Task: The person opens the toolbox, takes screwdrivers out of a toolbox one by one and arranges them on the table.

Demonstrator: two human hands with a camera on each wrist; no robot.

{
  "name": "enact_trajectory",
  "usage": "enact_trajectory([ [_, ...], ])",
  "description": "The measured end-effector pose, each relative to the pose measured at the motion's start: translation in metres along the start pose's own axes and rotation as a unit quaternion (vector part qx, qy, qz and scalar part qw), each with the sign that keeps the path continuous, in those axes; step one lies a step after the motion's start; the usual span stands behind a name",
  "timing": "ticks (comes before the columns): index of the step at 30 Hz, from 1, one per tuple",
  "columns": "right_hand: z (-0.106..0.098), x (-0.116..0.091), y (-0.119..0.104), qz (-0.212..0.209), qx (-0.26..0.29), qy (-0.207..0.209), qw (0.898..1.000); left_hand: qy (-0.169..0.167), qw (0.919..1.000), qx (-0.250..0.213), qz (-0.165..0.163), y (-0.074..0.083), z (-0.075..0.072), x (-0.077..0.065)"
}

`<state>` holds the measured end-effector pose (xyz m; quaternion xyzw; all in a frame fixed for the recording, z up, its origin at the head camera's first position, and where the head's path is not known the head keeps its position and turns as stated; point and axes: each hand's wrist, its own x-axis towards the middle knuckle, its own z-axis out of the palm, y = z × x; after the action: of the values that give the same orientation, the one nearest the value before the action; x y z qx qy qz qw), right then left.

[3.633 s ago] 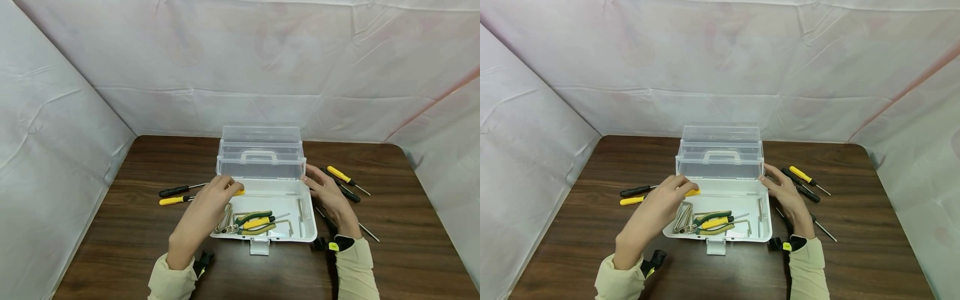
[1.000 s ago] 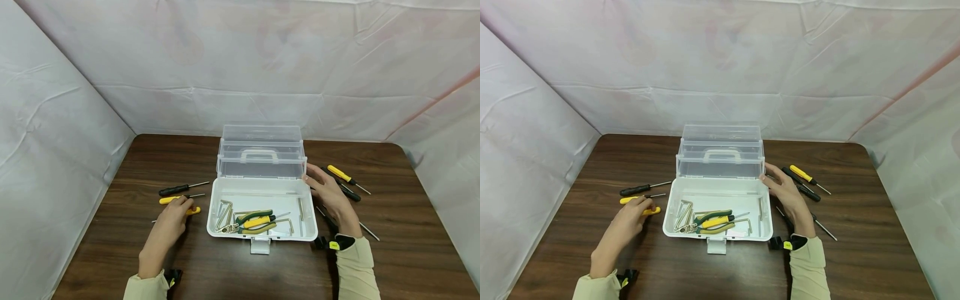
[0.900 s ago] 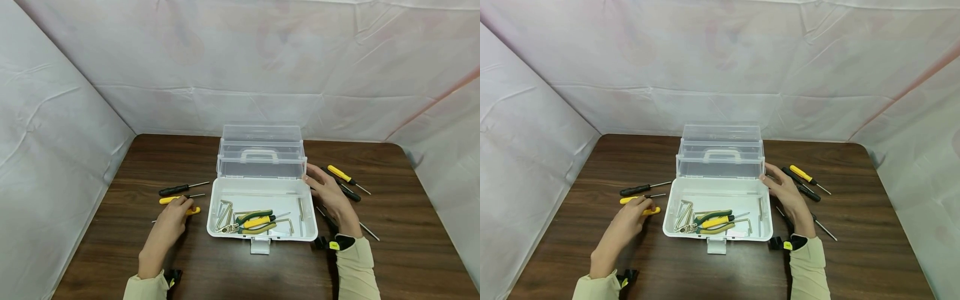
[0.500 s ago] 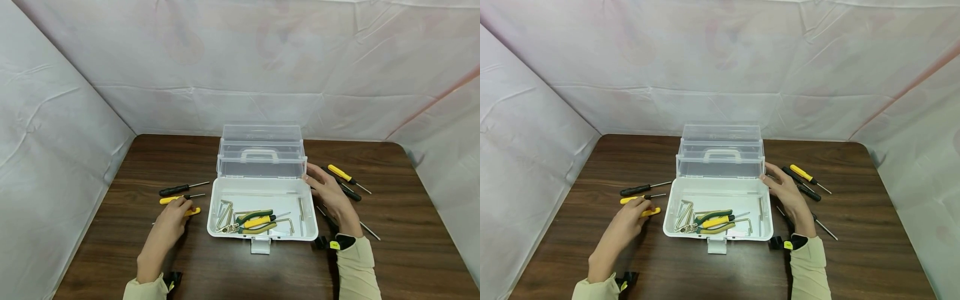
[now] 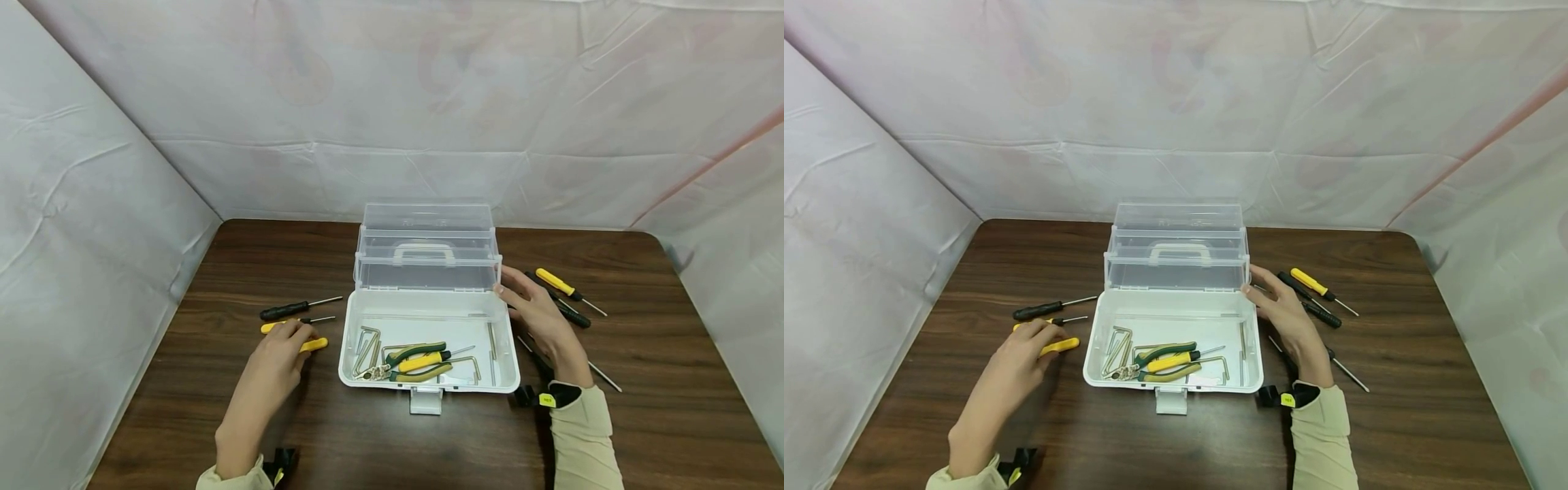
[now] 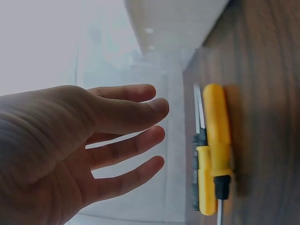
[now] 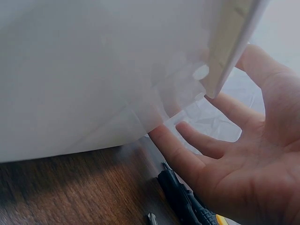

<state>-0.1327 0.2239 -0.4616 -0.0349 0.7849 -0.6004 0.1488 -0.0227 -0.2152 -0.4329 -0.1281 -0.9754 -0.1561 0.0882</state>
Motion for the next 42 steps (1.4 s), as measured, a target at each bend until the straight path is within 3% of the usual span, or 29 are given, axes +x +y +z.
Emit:
enact_trajectory([
  [11,0.0,0.0,0.0,0.001,0.004,-0.002,1.0,0.025,0.9994,-0.005,0.023,0.017,-0.013,0.003],
  [22,0.0,0.0,0.0,0.001,0.0,-0.001,1.0,0.042,0.9971,-0.008,0.063,0.047,-0.02,0.011],
  [36,-0.001,0.0,0.0,0.007,0.009,-0.008,1.0,0.023,0.9927,-0.028,0.115,0.081,0.002,0.023],
  [42,-0.001,0.0,0.001,0.005,0.013,-0.01,1.0,-0.001,0.9902,-0.032,0.136,0.095,0.013,0.029],
])
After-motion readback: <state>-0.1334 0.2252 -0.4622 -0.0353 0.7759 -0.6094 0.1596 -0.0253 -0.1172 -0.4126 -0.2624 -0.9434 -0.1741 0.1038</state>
